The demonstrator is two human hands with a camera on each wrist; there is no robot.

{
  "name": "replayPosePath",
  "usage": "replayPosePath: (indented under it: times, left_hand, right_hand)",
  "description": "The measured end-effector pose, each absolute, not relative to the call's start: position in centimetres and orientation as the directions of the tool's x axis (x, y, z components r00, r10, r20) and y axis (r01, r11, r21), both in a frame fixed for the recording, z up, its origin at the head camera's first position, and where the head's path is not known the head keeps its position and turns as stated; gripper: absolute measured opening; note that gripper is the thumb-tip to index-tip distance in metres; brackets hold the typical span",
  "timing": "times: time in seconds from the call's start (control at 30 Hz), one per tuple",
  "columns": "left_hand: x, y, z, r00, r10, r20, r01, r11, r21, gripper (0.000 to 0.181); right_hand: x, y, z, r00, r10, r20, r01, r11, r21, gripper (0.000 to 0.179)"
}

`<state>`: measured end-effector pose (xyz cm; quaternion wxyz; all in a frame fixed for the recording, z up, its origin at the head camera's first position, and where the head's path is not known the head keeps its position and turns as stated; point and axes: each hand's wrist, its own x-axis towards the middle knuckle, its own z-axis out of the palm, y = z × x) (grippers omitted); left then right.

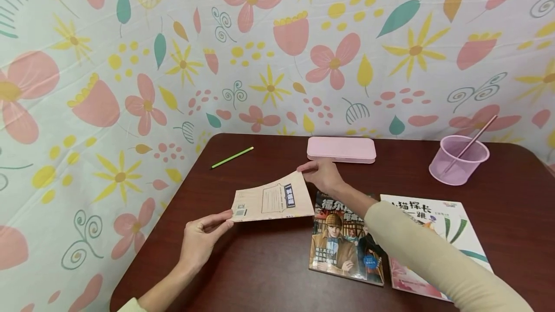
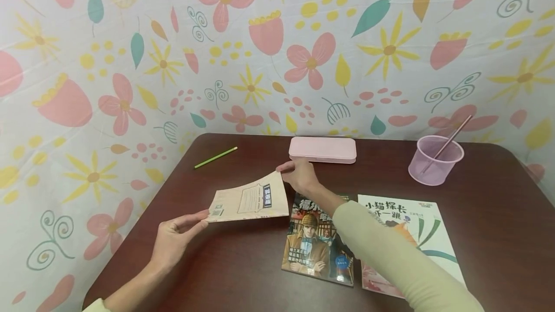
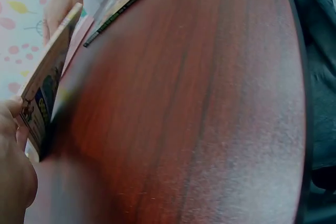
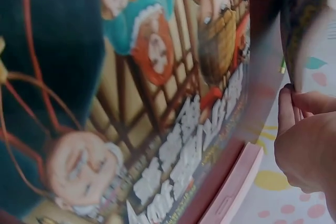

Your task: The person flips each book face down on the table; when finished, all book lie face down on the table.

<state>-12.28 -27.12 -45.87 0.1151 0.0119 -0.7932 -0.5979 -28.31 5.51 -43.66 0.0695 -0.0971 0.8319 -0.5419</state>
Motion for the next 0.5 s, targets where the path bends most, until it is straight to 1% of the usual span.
replayPosePath:
  times: [0.13,0.23,0.4,0.5]
  left_hand:
    - [-12.2,-27.1,-46.4,-0.976,-0.148,0.157,0.111,0.281,0.953,0.024]
    - [-12.3,-27.2,-46.8,-0.976,-0.143,0.164,0.117,0.290,0.950,0.024]
    - [-12.1,-27.1,-47.3,-0.977,-0.134,0.167,0.113,0.338,0.934,0.024]
    - [-12.1,-27.1,-47.5,-0.978,-0.117,0.175,0.120,0.377,0.919,0.025]
  right_hand:
    - [-28.3,5.3,-44.2,-0.974,-0.226,-0.036,-0.068,0.436,-0.897,0.021]
    - [-28.4,5.1,-44.6,-0.973,-0.228,-0.033,-0.079,0.465,-0.882,0.021]
    - [-28.4,4.8,-45.0,-0.966,-0.259,0.022,-0.148,0.476,-0.867,0.023]
    - [-28.5,4.8,-45.3,-0.963,-0.268,0.037,-0.166,0.478,-0.863,0.025]
